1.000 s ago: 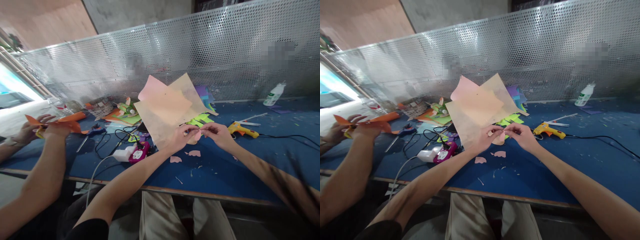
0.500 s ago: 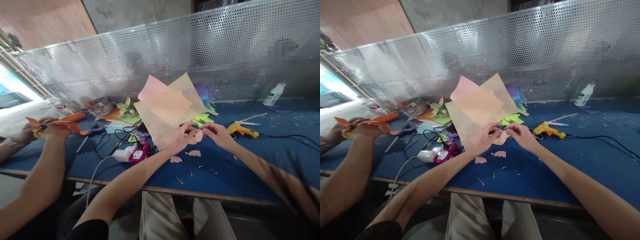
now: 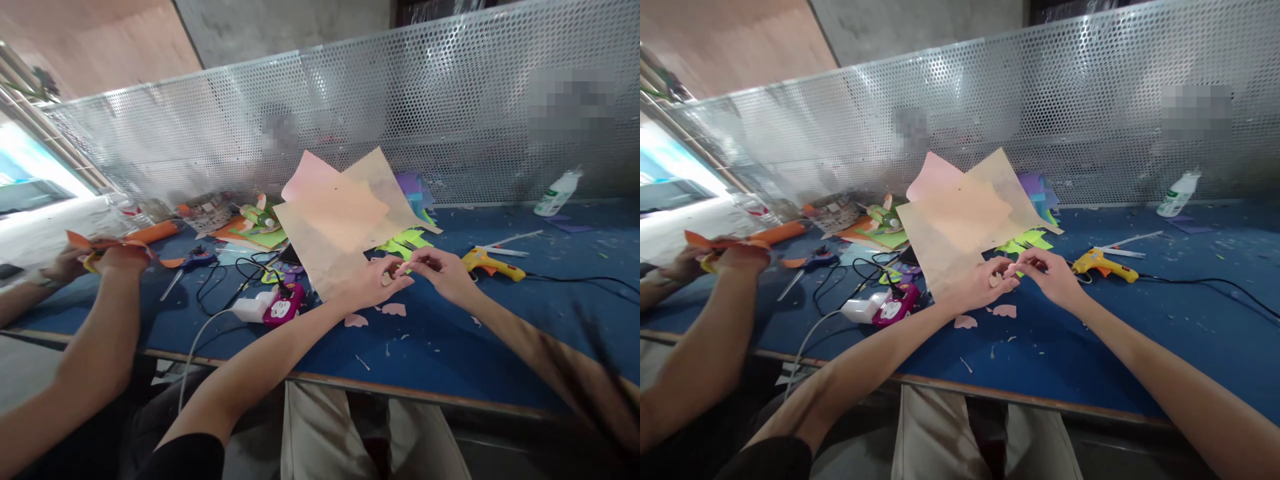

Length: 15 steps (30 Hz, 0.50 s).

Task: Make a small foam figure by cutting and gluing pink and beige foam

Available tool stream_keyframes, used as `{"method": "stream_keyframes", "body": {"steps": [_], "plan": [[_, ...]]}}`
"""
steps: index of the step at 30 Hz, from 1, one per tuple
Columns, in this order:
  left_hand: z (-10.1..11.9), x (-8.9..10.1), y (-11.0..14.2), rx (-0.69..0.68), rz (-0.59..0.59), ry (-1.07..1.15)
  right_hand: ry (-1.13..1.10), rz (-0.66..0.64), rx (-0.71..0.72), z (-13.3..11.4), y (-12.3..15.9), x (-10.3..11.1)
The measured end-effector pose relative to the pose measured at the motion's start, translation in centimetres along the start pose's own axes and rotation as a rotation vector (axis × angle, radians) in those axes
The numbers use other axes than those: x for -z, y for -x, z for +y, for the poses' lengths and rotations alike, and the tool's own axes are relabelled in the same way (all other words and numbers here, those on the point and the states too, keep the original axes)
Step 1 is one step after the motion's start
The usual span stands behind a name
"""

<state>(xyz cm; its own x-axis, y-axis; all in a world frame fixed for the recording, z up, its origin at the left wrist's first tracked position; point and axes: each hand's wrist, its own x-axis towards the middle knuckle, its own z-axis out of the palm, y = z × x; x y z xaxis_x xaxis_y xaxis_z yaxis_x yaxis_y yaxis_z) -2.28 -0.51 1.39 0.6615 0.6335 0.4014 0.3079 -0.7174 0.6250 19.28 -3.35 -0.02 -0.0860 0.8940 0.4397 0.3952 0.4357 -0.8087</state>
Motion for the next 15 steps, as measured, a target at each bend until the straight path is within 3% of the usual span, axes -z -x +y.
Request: {"method": "stream_keyframes", "body": {"steps": [8,12,15], "plan": [[-1.3,0.3,-0.4,-0.19,0.064,-0.167,0.311,0.008,0.25,-0.8,0.4,1.1],[-2.0,0.1,-0.4,-0.22,0.037,-0.194,0.397,-0.078,0.446,-1.0,0.0,1.9],[-2.1,0.0,-0.3,-0.225,0.057,-0.192,0.445,-0.133,0.516,-1.1,-0.3,2.5]]}}
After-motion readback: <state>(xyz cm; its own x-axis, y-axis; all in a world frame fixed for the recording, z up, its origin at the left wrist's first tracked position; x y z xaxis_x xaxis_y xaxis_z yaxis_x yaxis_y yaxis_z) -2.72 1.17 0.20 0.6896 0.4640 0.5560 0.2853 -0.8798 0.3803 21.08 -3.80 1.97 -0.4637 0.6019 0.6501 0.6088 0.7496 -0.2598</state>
